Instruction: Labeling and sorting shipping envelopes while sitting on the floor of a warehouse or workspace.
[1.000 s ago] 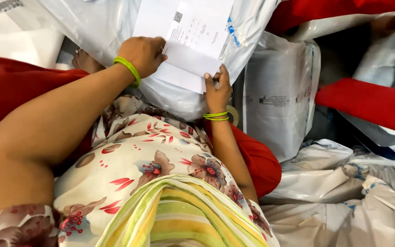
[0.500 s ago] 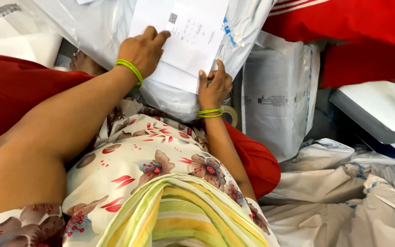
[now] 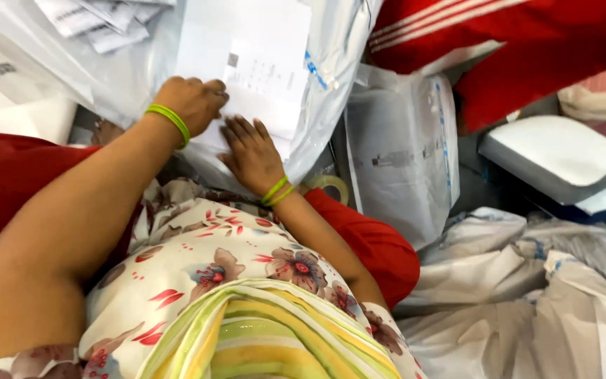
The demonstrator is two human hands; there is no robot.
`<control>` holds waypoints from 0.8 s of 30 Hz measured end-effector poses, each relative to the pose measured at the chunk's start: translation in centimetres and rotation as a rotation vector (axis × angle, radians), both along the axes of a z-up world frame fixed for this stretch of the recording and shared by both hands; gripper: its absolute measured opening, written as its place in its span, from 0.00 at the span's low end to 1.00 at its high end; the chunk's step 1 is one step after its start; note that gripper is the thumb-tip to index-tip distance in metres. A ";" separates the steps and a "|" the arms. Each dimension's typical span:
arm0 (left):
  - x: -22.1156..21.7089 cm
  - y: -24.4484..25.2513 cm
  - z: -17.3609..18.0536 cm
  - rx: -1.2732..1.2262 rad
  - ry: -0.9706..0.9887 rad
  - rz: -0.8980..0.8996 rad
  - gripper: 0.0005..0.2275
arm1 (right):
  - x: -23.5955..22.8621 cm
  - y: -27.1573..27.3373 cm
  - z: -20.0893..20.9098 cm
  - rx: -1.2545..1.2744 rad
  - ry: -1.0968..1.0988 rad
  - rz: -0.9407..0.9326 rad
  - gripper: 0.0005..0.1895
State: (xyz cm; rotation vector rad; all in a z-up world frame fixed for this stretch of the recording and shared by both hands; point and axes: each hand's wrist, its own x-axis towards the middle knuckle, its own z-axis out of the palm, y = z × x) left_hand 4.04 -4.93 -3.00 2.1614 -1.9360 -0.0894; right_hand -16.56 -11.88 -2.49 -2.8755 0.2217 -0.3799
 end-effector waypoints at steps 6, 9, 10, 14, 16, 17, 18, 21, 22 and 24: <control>-0.4 -1.6 -2.8 0.185 0.044 0.020 0.09 | -3.9 -1.1 2.2 -0.067 0.182 -0.054 0.25; -0.7 -1.6 -4.4 0.233 0.126 0.085 0.17 | -5.6 -2.2 3.1 -0.157 0.116 -0.086 0.21; -0.8 -2.3 -4.8 0.172 0.151 0.052 0.18 | -6.1 -3.0 4.2 -0.219 0.152 -0.163 0.21; -1.1 -2.1 -5.9 0.033 -0.038 -0.081 0.10 | -9.6 -6.7 0.7 -0.195 0.084 -0.289 0.20; -1.5 -1.6 -4.7 -0.067 -0.213 -0.167 0.11 | -11.3 -8.4 -1.0 0.244 0.119 -0.491 0.25; -1.6 -1.3 -3.6 -0.074 -0.223 -0.166 0.11 | -11.6 -8.5 -1.4 0.238 0.109 -0.489 0.25; -1.6 -1.1 -2.4 -0.025 -0.091 -0.154 0.11 | -12.0 -8.6 -1.8 0.206 0.050 -0.481 0.24; -2.1 -0.7 1.5 -0.013 0.136 0.014 0.11 | -9.9 -6.2 1.3 0.326 -0.015 -0.532 0.23; -2.4 -0.7 3.0 -0.046 0.237 0.156 0.11 | -8.9 -4.9 3.1 0.482 -0.014 -0.603 0.23; -3.3 -0.6 6.3 -0.092 0.608 0.248 0.12 | -8.6 -5.4 0.3 0.790 -0.076 -0.548 0.23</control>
